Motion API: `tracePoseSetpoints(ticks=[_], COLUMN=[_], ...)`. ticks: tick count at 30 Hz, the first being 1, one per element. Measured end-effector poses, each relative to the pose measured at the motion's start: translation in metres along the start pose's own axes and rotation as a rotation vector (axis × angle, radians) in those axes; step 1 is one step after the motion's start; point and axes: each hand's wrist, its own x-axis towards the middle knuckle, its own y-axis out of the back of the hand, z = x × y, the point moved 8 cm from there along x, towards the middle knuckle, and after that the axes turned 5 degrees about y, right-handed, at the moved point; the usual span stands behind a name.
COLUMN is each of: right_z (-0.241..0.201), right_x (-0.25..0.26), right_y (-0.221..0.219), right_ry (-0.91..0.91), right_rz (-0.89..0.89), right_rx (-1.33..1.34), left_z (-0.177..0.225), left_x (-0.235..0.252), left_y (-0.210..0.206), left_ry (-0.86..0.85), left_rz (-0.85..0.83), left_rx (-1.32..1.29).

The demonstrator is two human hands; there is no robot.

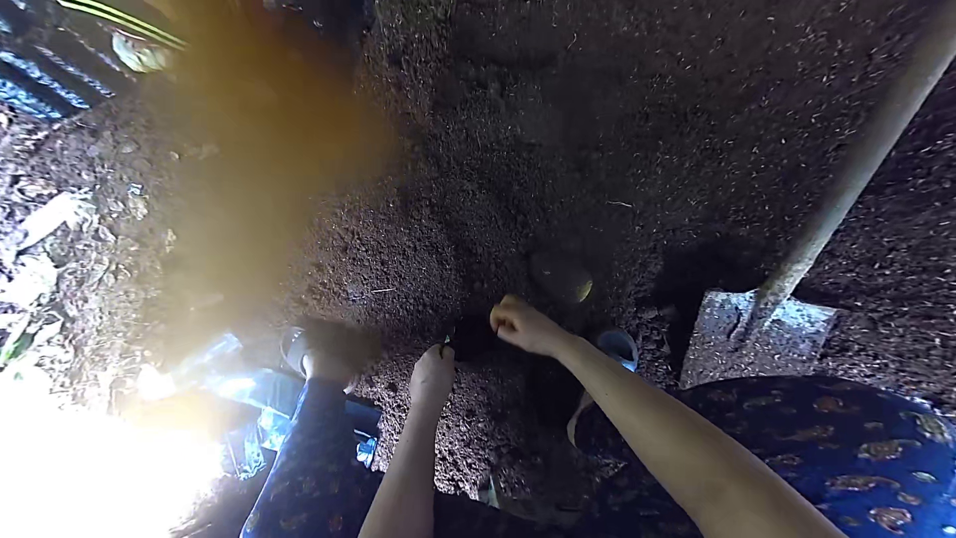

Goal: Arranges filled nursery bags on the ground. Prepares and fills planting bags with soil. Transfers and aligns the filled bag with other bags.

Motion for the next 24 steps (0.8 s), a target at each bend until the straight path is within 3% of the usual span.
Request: tracePoseSetpoints(ticks=[2, 4, 7, 10, 14, 16, 19, 21, 24], right_z=[0.032, 0.081, 0.15, 0.174, 0.184, 0.177, 0.167, 0.163, 0.178], right_x=[-0.002, -0.009, -0.021, -0.021, -0.012, -0.014, -0.009, -0.005, -0.008], right_y=[0.049, 0.068, 0.044, 0.034, 0.061, 0.075, 0.077, 0.067, 0.055], right_ry=[-0.126, -0.339, -0.548, -0.588, -0.545, -0.471, -0.423, -0.5, -0.623], right_rz=[0.344, 0.486, 0.364, 0.301, 0.503, 0.71, 0.977, 0.997, 1.0], right_rx=[-0.006, -0.133, -0.208, -0.256, -0.161, 0.078, 0.764, 1.236, 1.448], left_z=[0.008, 0.026, 0.053, 0.061, 0.057, 0.05, 0.042, 0.039, 0.034], left_x=[-0.009, -0.022, -0.03, -0.031, -0.026, -0.019, -0.007, -0.001, 0.007], left_y=[0.014, 0.026, 0.013, -0.003, 0.009, 0.009, 0.007, 0.006, 0.006], left_ry=[-0.047, -0.242, -0.518, -0.462, -0.414, -0.36, -0.275, -0.261, -0.293], left_rz=[0.165, 0.356, 0.361, 0.207, 0.266, 0.235, 0.213, 0.167, -0.002], left_rx=[0.065, 0.118, 0.299, 0.435, 0.408, 0.385, 0.276, 0.211, 0.203])
